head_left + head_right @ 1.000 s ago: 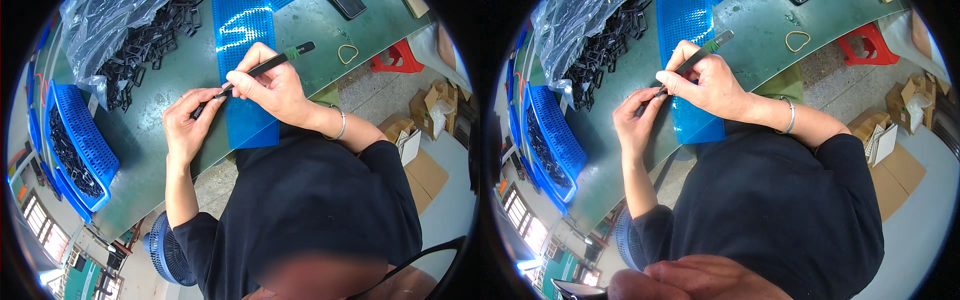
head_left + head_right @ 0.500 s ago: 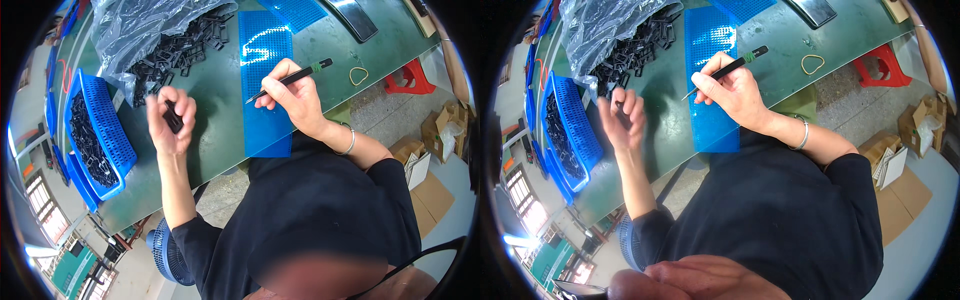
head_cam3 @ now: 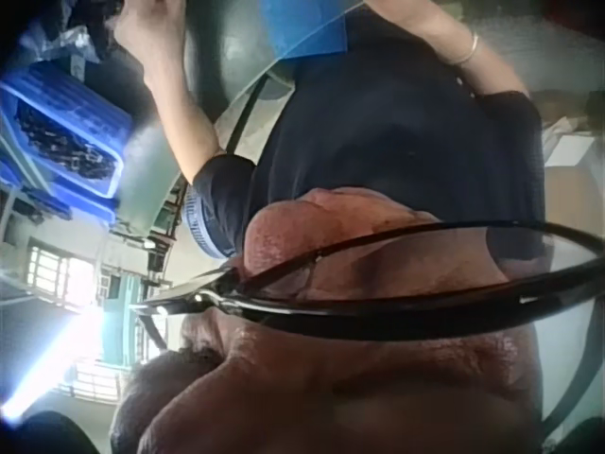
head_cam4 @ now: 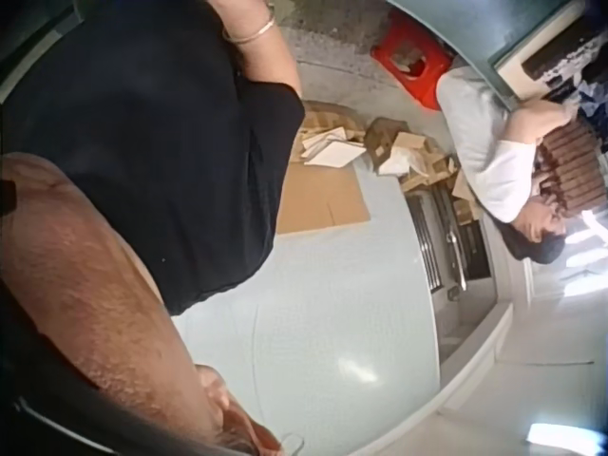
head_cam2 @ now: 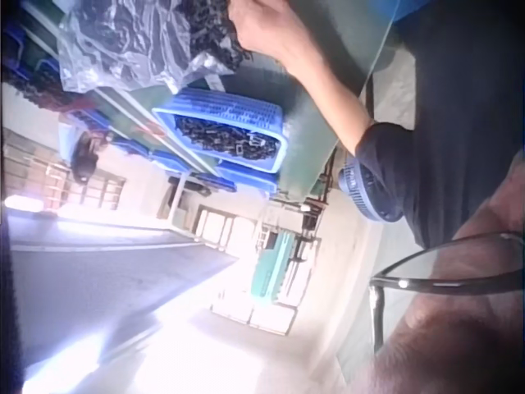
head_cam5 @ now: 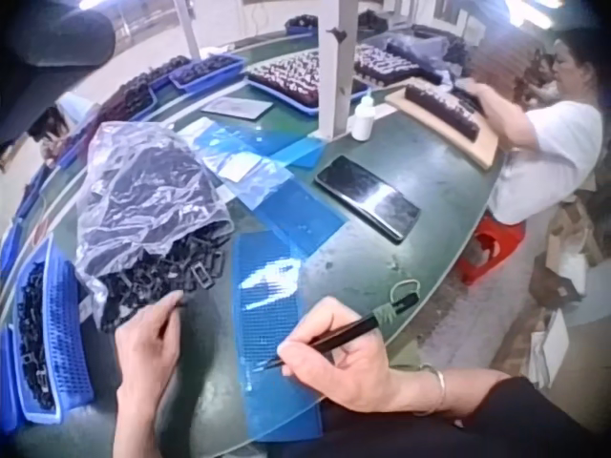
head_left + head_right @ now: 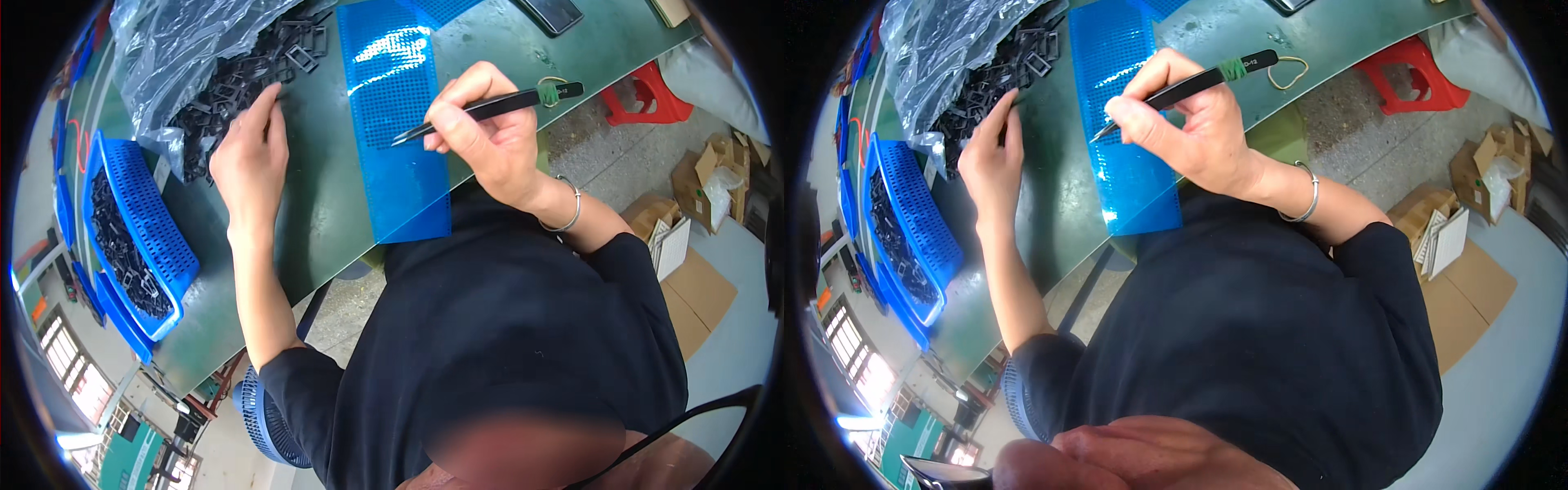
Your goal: The person picks up plastic frames and uses tweezers to peel small components from an adhesive sheet, pressing them into the frames.
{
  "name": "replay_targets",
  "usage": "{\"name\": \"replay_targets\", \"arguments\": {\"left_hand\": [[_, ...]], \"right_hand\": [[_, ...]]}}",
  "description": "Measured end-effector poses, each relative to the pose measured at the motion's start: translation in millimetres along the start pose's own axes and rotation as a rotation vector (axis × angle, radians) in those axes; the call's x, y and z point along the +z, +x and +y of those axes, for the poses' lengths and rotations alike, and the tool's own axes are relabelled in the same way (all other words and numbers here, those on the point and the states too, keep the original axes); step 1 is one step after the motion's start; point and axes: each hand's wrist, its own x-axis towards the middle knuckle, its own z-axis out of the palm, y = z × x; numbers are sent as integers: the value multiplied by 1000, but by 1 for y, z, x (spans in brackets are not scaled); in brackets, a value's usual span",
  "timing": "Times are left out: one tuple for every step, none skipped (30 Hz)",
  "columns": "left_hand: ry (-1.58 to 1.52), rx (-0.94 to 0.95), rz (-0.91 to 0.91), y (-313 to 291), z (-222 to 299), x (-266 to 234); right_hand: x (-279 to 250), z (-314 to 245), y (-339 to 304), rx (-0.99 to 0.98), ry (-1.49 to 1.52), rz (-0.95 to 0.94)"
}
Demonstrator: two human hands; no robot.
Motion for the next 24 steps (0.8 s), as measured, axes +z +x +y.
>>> {"name": "replay_targets", "arguments": {"left_hand": [[-223,-110,-71,-6,3,-2],[-445,-220,-142,-12,6,-4],[-452,-221,-145,-15,9,-5],[-636,-322,-232,-18,13,-7],[-818,-424,-319,-21,16,-9],[-821,-424,-320,-21,19,-13],[-957,-500,-413,-19,23,-18],[-1092,-575,-508,-18,26,-21],[-1195,-565,-503,-21,26,-21],[-1196,-567,-504,-25,25,-22],[-1207,-503,-534,-28,23,-23],[-1219,-439,-565,-29,22,-23],[-1058,-448,-498,-29,28,-20],[-1059,-451,-499,-30,37,-17],[-1045,-509,-459,-30,46,-14],[-1030,-567,-418,-30,51,-14],[-1044,-501,-443,-32,47,-12],[-1045,-504,-443,-35,44,-9],[-997,-480,-422,-37,41,-5],[-949,-455,-400,-38,40,-3],[-951,-455,-402,-38,40,-3],[-951,-497,-429,-38,40,-5],[-951,-539,-456,-37,39,-6],[-951,-538,-457,-37,39,-5]], "right_hand": [[-5,2,-1,36,-46,7],[-8,4,-2,72,-90,13],[-10,6,-2,76,-96,16],[-9,7,-2,133,-131,-14],[-9,9,-2,189,-166,-44],[-8,10,-2,190,-168,-44],[-8,11,-2,201,-253,-72],[-7,12,-1,211,-338,-100],[-5,13,0,189,-401,-109],[-3,14,0,191,-400,-109],[-1,15,2,163,-462,-138],[0,17,3,135,-523,-167],[1,18,3,107,-587,-196],[2,19,3,109,-587,-197],[2,20,3,116,-615,-196],[3,19,2,122,-643,-196],[3,19,2,125,-642,-198],[3,19,2,102,-670,-206],[3,20,3,79,-699,-212],[3,21,3,81,-700,-211],[3,21,2,80,-697,-226],[2,21,2,78,-693,-241],[1,21,2,78,-694,-239],[1,20,3,87,-687,-254]]}}
